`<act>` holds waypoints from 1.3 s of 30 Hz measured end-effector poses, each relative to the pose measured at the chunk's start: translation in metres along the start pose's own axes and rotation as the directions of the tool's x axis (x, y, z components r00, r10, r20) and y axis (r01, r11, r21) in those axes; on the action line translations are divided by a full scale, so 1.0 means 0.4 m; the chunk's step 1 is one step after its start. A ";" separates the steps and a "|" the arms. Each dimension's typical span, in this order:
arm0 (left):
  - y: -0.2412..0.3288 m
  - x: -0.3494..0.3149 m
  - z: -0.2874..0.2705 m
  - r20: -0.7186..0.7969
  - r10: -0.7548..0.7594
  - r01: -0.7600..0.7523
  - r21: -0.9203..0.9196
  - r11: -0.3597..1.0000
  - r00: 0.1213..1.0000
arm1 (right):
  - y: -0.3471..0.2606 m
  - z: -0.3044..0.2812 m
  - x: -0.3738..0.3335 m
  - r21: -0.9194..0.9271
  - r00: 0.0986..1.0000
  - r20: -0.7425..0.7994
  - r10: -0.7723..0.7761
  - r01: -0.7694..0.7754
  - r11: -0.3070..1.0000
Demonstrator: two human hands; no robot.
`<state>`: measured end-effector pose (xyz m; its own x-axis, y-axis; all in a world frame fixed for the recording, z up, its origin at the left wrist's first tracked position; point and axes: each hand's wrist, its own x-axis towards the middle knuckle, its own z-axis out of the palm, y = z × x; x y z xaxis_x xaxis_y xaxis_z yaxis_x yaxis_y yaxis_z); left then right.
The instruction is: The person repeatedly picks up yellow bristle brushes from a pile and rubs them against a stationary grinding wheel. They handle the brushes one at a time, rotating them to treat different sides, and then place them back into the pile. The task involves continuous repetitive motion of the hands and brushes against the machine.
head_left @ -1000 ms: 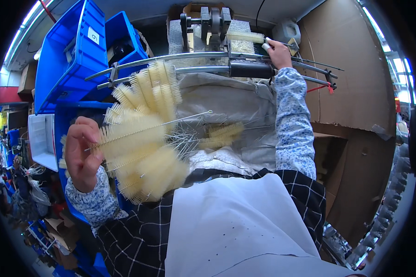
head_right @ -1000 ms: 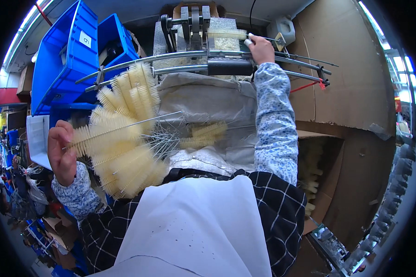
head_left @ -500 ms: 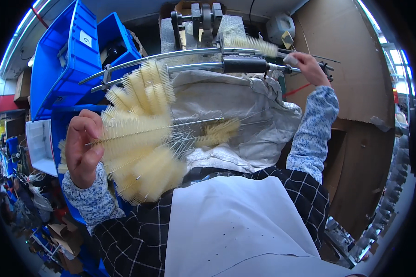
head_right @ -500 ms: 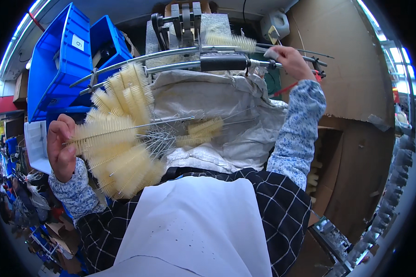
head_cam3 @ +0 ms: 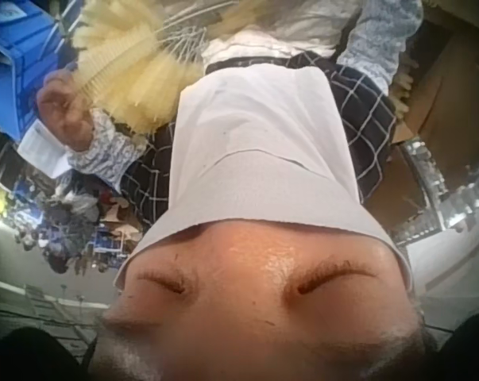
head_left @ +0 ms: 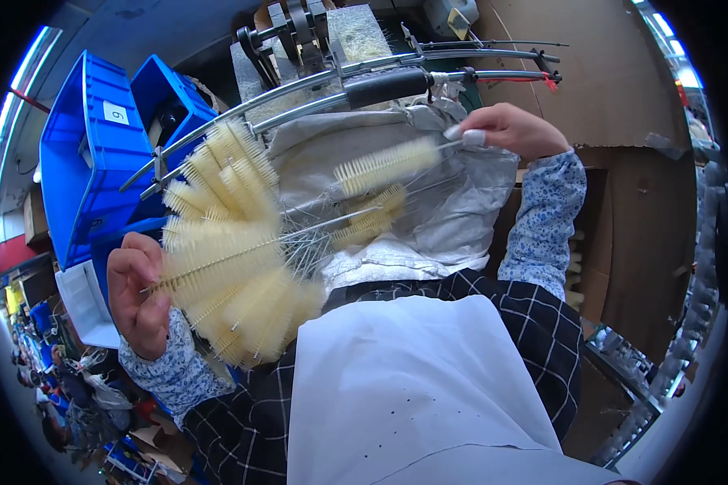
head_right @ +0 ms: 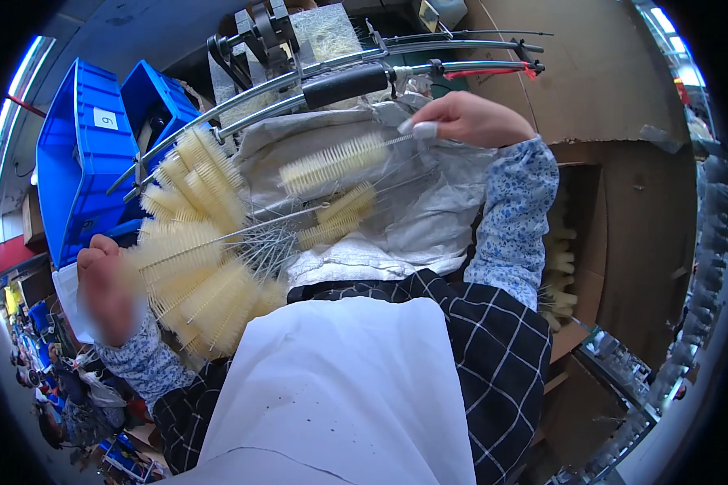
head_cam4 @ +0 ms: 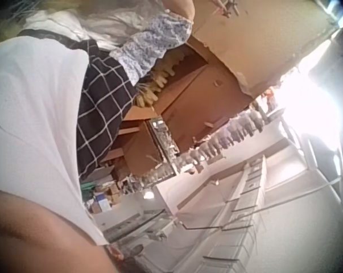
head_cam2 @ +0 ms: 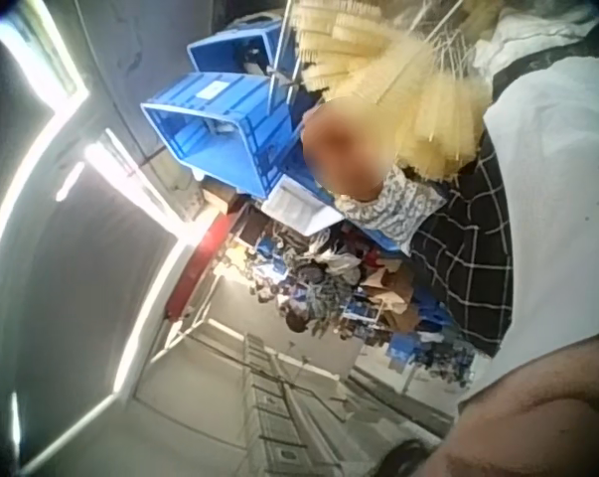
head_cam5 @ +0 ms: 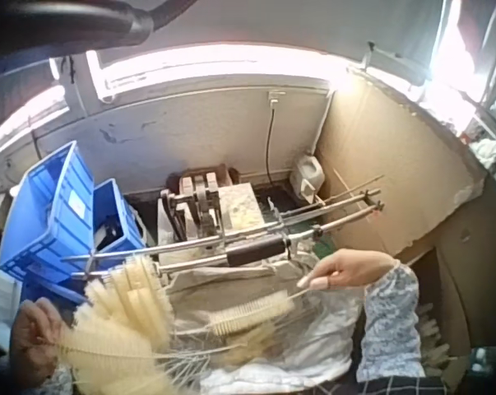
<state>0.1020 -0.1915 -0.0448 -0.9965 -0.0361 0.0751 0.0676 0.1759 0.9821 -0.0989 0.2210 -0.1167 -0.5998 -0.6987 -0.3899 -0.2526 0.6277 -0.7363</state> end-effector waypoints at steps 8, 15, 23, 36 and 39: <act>-0.002 0.062 0.106 0.480 0.146 -0.337 0.340 0.878 0.865 | -0.260 0.284 0.131 0.530 0.904 0.134 -0.407 0.282 0.800; 0.052 0.025 0.016 0.301 -0.037 -0.210 0.742 0.636 0.953 | -0.172 0.269 0.253 0.006 0.757 -0.411 -0.508 0.560 0.829; 0.004 -0.006 -0.052 0.218 -0.250 -0.047 0.833 0.551 0.943 | 0.046 0.077 0.419 -0.556 0.628 -0.743 -0.234 -0.383 0.738; -0.088 0.260 0.129 0.637 -0.434 -0.542 0.770 0.336 0.636 | 0.063 0.063 0.446 -0.609 0.693 -0.683 -0.231 -0.366 0.704; -0.199 0.267 0.141 0.715 -0.343 -0.669 0.695 0.262 0.609 | 0.050 0.071 0.461 -0.614 0.688 -0.679 -0.256 -0.341 0.712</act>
<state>-0.0124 -0.1539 -0.1249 -0.6645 0.6214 -0.4151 0.6511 0.7541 0.0866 -0.1929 0.0951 -0.2190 -0.8637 -0.4084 0.2955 -0.4413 0.8959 -0.0517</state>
